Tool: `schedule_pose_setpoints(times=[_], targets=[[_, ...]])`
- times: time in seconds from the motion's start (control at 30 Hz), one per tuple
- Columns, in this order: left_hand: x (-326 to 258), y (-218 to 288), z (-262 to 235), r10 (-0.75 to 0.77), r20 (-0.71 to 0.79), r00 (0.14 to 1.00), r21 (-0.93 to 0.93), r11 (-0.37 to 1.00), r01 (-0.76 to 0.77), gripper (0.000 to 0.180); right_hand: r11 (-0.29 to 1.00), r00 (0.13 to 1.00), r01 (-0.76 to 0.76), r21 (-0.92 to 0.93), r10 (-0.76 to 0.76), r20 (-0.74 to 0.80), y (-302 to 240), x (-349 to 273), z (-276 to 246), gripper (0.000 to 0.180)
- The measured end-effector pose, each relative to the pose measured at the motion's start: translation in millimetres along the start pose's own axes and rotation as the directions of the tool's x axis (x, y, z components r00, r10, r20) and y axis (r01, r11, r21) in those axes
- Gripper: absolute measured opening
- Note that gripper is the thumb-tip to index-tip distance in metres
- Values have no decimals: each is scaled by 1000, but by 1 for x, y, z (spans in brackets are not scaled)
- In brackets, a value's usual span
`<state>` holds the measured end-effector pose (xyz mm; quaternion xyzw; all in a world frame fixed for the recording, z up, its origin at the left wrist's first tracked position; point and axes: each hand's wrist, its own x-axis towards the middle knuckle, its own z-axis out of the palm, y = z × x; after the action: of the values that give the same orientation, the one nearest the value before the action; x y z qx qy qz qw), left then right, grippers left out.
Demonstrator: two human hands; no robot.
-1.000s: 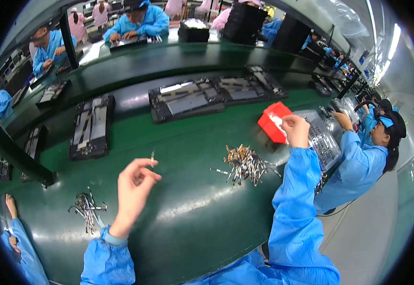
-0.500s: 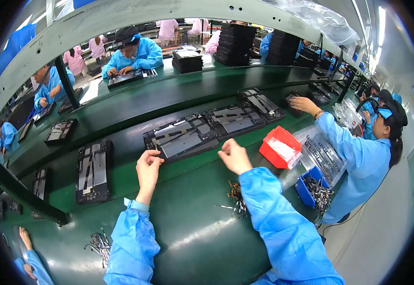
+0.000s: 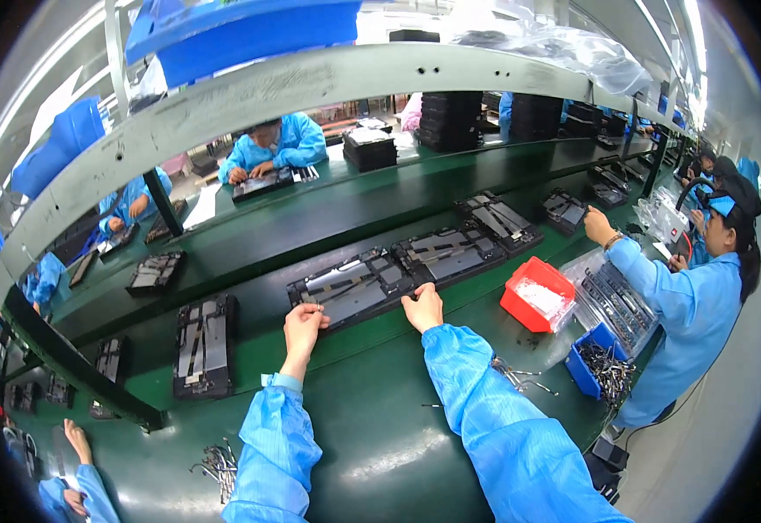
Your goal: The person connects ribbon cables and internal components to tablet frames by hand on an assembly line.
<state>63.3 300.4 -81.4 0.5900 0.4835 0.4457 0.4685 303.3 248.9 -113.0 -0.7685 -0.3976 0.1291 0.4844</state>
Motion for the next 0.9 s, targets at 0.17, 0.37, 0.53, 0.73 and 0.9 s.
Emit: schedule_pose_setpoints(times=[0.17, 0.37, 0.53, 0.73, 0.9], targets=[[-14, 1, -37, -103, -40, 994, -25, 994, 102, 15, 982, 985, 6, 191, -39, 167, -23, -16, 14, 49], [-92, 49, -29, -91, 49, 995, -266, 959, 100, 17, 998, 916, 11, -64, 15, 402, -44, 2, 31, 73], [-89, 46, -11, 27, -84, 996, 32, 999, -24, 13, 975, 947, -17, -221, 87, 310, -33, 19, 56, 60], [-76, 27, -24, -32, -58, 998, -233, 972, 18, 17, 993, 896, -96, -70, 117, 429, -59, 6, 36, 64], [-72, 52, 18, -28, 1, 1000, -282, 959, 27, 16, 987, 920, -108, -123, 146, 363, -48, 26, 23, 71]])
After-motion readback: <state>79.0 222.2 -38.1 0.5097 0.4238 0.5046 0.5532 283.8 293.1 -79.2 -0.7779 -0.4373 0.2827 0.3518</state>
